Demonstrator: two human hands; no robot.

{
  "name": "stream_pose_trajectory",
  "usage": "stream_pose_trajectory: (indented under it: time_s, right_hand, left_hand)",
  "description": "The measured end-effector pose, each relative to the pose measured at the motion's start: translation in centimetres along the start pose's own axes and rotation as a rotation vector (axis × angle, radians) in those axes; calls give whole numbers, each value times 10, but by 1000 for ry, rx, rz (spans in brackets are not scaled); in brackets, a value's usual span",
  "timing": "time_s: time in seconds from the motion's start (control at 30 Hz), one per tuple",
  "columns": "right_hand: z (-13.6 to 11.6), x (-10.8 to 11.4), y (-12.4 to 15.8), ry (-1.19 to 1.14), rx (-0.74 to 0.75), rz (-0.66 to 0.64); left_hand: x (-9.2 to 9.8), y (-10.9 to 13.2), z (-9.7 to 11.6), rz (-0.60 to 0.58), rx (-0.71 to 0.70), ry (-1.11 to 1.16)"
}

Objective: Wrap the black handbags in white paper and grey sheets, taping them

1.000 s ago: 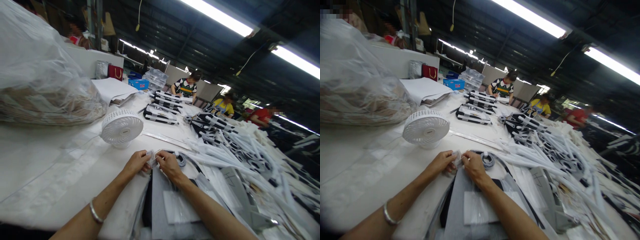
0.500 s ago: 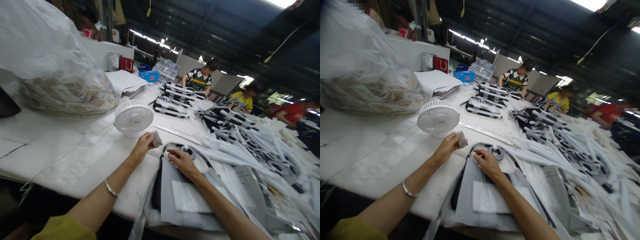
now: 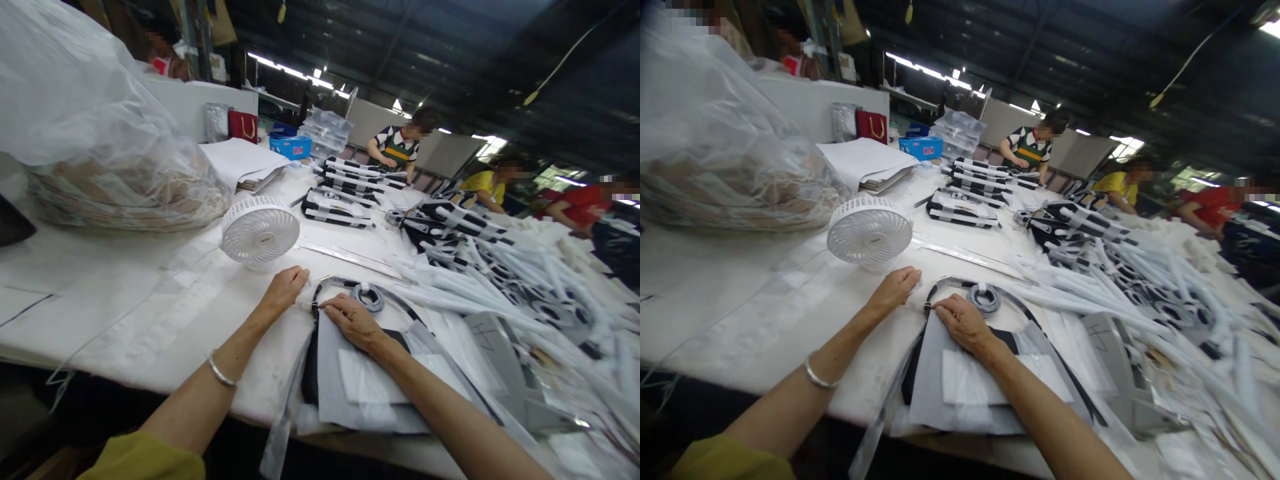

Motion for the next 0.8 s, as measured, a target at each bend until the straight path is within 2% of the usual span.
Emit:
stream_pose_trajectory:
  time_s: [0.07, 0.13, 0.23, 0.33, 0.4, 0.47, 0.57, 0.63, 0.7, 0.8]
  right_hand:
    - [-1, 0, -3, 4, -5, 5]
    - [0, 6, -5, -41, -31, 5]
    - [8, 32, 4, -200, -139, -5]
    - [14, 81, 40, -244, -201, 65]
    - [15, 112, 78, -119, -206, 146]
    - [21, 124, 120, 61, -241, 188]
    - [34, 103, 168, 310, -284, 153]
    - [38, 79, 185, 452, -259, 123]
    - [38, 59, 193, 573, -210, 135]
    - [35, 47, 199, 667, -162, 209]
  left_hand:
    - [2, 1, 6, 11, -46, -90]
    - [-1, 3, 10, -27, -85, -157]
    - [-10, 5, 15, -107, -152, -223]
    - [-8, 6, 22, -62, -268, -279]
    - [-3, 6, 25, 18, -329, -308]
    - [3, 7, 28, 102, -362, -332]
    - [6, 20, 50, 221, -415, -378]
    - [-11, 36, 75, 175, -483, -451]
    - [-46, 58, 98, -28, -536, -569]
    - [-103, 97, 104, -372, -494, -747]
Point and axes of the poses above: each hand's wrist, its own y-axis away from the middle knuckle, its own x-axis out of the back of the hand, z = x × y, the point moved 9 cm from there along -y, towards the middle knuckle, and after that the axes turned 9 degrees about -z, right-handed, at the moved point
